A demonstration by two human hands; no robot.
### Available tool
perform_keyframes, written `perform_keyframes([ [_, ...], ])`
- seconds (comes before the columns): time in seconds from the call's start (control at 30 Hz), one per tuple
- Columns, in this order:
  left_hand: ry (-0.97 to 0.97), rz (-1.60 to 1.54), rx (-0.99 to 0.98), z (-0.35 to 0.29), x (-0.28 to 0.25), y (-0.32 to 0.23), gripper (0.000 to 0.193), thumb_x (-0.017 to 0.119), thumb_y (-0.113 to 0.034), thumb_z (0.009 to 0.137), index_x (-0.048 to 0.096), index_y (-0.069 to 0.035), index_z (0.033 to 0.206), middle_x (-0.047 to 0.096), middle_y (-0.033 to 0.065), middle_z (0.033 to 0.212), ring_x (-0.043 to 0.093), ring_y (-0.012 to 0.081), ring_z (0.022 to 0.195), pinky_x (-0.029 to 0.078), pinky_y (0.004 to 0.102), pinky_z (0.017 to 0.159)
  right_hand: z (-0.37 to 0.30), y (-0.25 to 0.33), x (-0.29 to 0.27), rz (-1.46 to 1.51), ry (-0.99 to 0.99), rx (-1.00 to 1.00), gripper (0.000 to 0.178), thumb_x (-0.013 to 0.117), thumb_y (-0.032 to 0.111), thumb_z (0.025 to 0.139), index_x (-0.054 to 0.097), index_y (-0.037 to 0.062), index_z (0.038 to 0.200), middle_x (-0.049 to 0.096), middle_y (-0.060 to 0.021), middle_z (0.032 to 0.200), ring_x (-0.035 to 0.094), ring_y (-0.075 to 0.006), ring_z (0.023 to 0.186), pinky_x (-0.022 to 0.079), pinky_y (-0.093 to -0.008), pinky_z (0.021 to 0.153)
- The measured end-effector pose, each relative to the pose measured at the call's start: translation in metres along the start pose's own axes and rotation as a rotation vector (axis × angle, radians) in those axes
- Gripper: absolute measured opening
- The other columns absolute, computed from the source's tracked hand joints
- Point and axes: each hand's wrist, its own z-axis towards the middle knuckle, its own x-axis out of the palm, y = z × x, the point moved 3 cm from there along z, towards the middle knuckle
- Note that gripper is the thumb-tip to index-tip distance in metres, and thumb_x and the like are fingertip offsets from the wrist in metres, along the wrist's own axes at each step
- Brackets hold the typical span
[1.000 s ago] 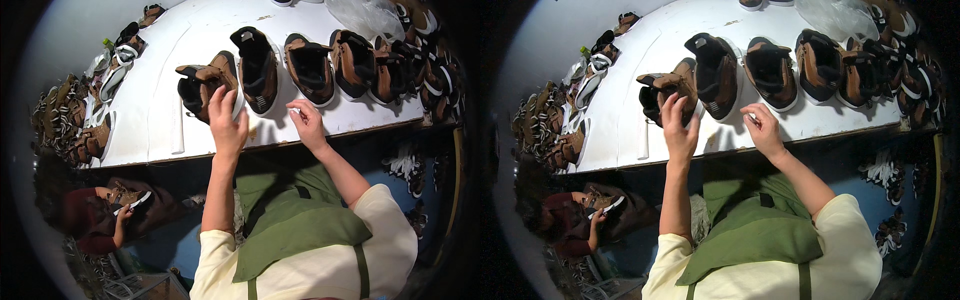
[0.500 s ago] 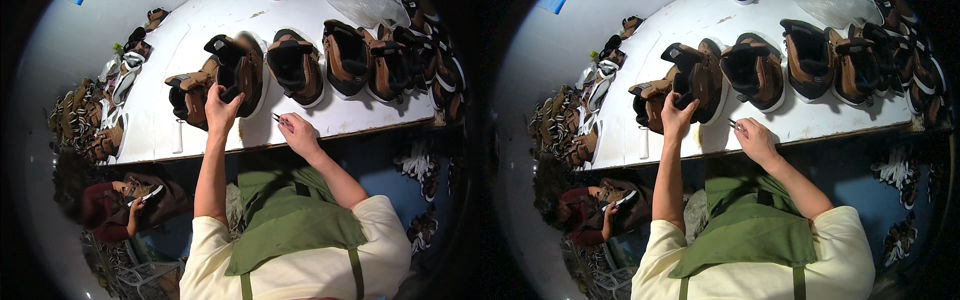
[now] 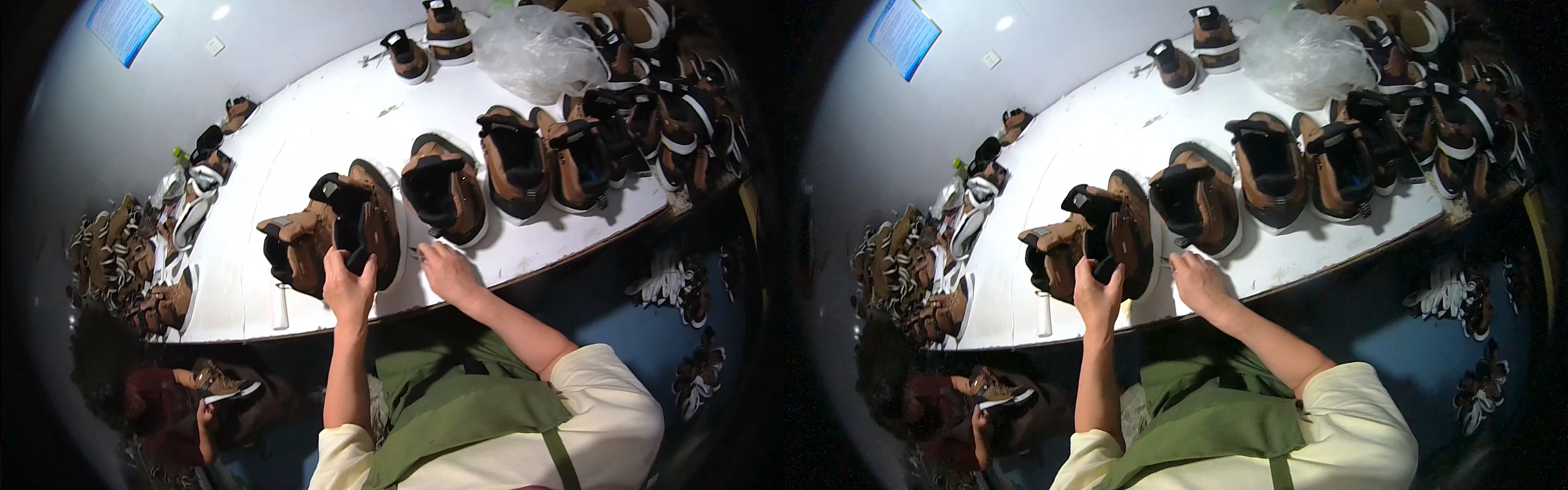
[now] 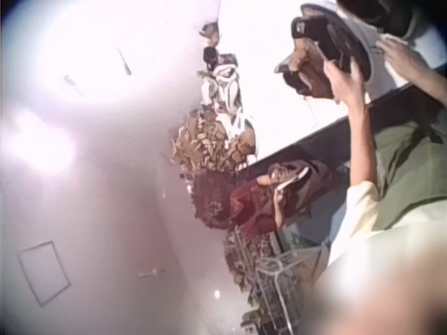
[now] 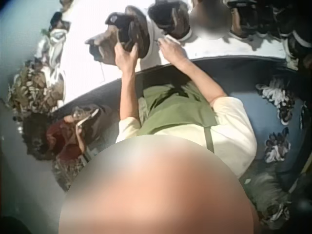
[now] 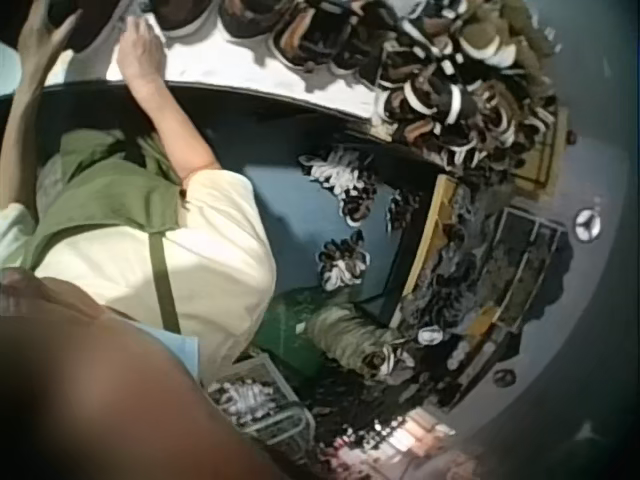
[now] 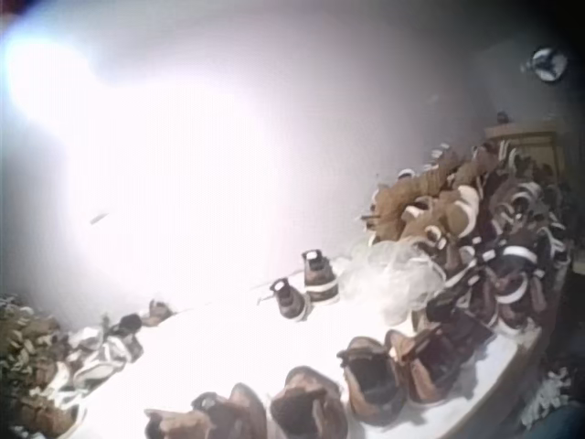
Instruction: The person assembles brown hiking boots by attaching white midsole pieces to the uppers. They use a small metal tool to tuck and secure the midsole edges, then inspect and adjust the fit. Finished boots are placed on the table alongside other units.
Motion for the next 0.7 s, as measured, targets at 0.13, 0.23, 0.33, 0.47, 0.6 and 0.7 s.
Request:
perform_keyframes([
  [0.13,0.152,-0.227,-0.015,0.008,0.002,0.010,0.046,0.077,-0.024,0.078,0.052,0.001,0.108,0.055,0.0169,0.116,0.059,0.0309,0.096,0.049,0.0343,0.079,-0.002,-0.010,0.011,-0.133,-0.066,-0.106,0.038,0.052,0.001,0.080,0.048,-0.0024,0.117,0.052,-0.0161,0.105,0.051,-0.0342,0.101,0.045,-0.0437,0.085],
  [0.23,0.117,-0.457,-0.085,-0.003,-0.016,0.032,0.044,0.073,-0.014,0.083,0.052,-0.001,0.119,0.049,0.0111,0.134,0.054,0.0238,0.111,0.047,0.0358,0.088,-0.007,-0.001,0.004,-0.192,-0.040,-0.084,0.032,0.047,0.001,0.082,0.046,0.0007,0.115,0.050,-0.0160,0.107,0.052,-0.0341,0.101,0.045,-0.0434,0.086],
  [0.33,-0.003,-0.473,-0.030,-0.007,-0.048,0.042,0.031,0.066,-0.009,0.087,0.055,0.001,0.115,0.051,0.0128,0.133,0.055,0.0227,0.110,0.044,0.0339,0.091,-0.013,-0.009,0.011,-0.182,-0.011,-0.013,0.047,0.047,0.000,0.083,0.044,-0.0007,0.130,0.045,-0.0204,0.127,0.050,-0.0377,0.111,0.040,-0.0446,0.098],
  [0.47,-0.108,-0.148,0.054,0.000,-0.068,0.051,0.022,0.063,-0.011,0.089,0.059,0.003,0.106,0.053,0.0187,0.127,0.055,0.0286,0.111,0.043,0.0360,0.095,-0.014,-0.014,0.011,-0.283,-0.054,-0.014,0.045,0.046,0.002,0.085,0.045,-0.0009,0.130,0.044,-0.0223,0.131,0.050,-0.0389,0.113,0.040,-0.0456,0.100],
  [0.6,-0.039,-0.082,0.059,0.000,-0.068,0.078,0.025,0.064,-0.011,0.088,0.058,0.004,0.107,0.055,0.0187,0.122,0.055,0.0313,0.113,0.043,0.0361,0.096,-0.012,-0.010,0.011,-0.308,-0.068,-0.025,0.041,0.046,0.003,0.086,0.050,0.0005,0.126,0.047,-0.0232,0.131,0.052,-0.0391,0.113,0.041,-0.0459,0.099],
  [0.7,-0.028,0.021,0.083,-0.006,-0.065,0.088,0.028,0.066,-0.012,0.086,0.058,0.002,0.109,0.057,0.0191,0.122,0.054,0.0349,0.114,0.042,0.0394,0.098,-0.011,-0.008,0.011,-0.344,-0.044,-0.014,0.036,0.048,0.003,0.085,0.054,0.0021,0.120,0.050,-0.0226,0.131,0.052,-0.0369,0.115,0.043,-0.0440,0.098],
])
